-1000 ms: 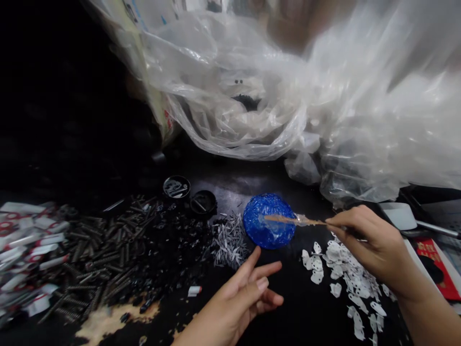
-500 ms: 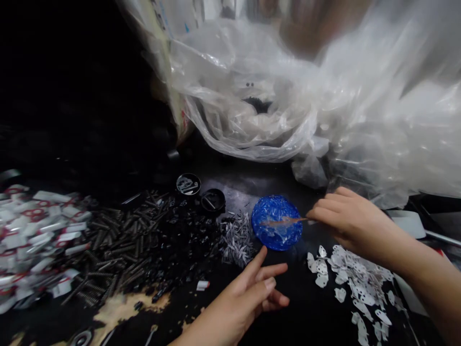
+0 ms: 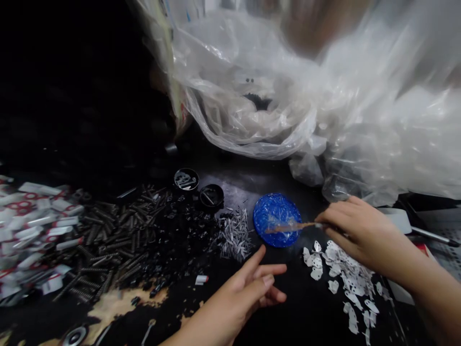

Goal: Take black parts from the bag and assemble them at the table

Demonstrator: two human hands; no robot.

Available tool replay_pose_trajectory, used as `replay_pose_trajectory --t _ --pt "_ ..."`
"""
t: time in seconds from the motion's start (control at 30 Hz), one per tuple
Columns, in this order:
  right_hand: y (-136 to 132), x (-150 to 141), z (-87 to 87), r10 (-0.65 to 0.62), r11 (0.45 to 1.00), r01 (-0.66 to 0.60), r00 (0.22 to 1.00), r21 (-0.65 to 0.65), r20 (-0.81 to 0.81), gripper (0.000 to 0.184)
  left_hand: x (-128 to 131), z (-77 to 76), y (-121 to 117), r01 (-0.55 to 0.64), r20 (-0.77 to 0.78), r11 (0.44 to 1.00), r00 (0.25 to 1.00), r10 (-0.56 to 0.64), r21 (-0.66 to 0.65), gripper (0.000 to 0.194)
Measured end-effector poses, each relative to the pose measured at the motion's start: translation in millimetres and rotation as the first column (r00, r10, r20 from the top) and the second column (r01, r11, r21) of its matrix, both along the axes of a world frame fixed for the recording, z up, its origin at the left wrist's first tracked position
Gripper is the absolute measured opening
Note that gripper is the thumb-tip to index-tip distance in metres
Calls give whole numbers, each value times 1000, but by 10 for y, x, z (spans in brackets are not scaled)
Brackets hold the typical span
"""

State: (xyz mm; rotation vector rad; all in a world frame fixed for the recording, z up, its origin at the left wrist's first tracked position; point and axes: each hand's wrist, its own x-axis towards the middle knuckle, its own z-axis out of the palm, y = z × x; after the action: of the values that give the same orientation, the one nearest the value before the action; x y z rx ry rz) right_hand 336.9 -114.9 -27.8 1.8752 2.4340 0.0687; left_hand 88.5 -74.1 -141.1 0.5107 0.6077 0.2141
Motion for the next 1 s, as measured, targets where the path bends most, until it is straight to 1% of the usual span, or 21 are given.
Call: replay_pose_trajectory --t 0.07,0.13,0.23,0.3,0.37,0.43,0.5,0.57,0.63,0.73,0.83,0.9,1.0 --pt "-17 62 22 -39 998 39 999 56 -11 12 -4 11 10 0 -3 1000 1000 0 -1 74" --pt "-54 90 61 -64 993 70 996 92 -60 11 -6 17 14 -3 -7 1000 1000 3 -1 73" --pt "-83 27 55 -66 996 74 989 58 -130 11 -3 18 2 2 -13 1000 1000 -2 -3 75" --pt "-67 -27 1 -72 997 74 989 14 -132 11 -1 14 -9 16 -21 1000 1000 -16 0 75" --pt "-53 -21 -42 -99 995 100 989 5 -108 12 3 8 -17 21 -28 1000 999 -21 0 74" --pt "-78 64 -27 -148 988 152 984 34 -98 11 9 0 -18 16 -24 1000 1000 -16 -7 73" --pt "-152 196 45 -188 980 195 975 50 -118 11 18 -6 -14 5 -13 1000 1000 -5 -15 72" --pt "-241 322 126 -199 978 205 970 35 -138 13 25 -8 -8 -1 -9 1000 1000 1 -16 72" --pt "-290 394 155 -184 983 185 974 -1 -135 14 26 -5 -3 -3 -6 1000 1000 3 -20 71" --pt "-222 381 58 -157 987 156 984 -24 -89 13 23 3 8 -1 1 999 1000 1 -47 70" --pt "-57 301 -72 -160 986 164 983 38 -89 11 25 12 24 2 -19 997 1000 -4 -72 72" --pt "9 276 -101 -184 978 195 973 70 -138 10 32 19 35 6 -30 997 1000 -8 -76 74" --pt "-22 340 -84 -252 959 271 948 79 -195 11 46 27 52 -2 -34 997 999 0 -74 75"
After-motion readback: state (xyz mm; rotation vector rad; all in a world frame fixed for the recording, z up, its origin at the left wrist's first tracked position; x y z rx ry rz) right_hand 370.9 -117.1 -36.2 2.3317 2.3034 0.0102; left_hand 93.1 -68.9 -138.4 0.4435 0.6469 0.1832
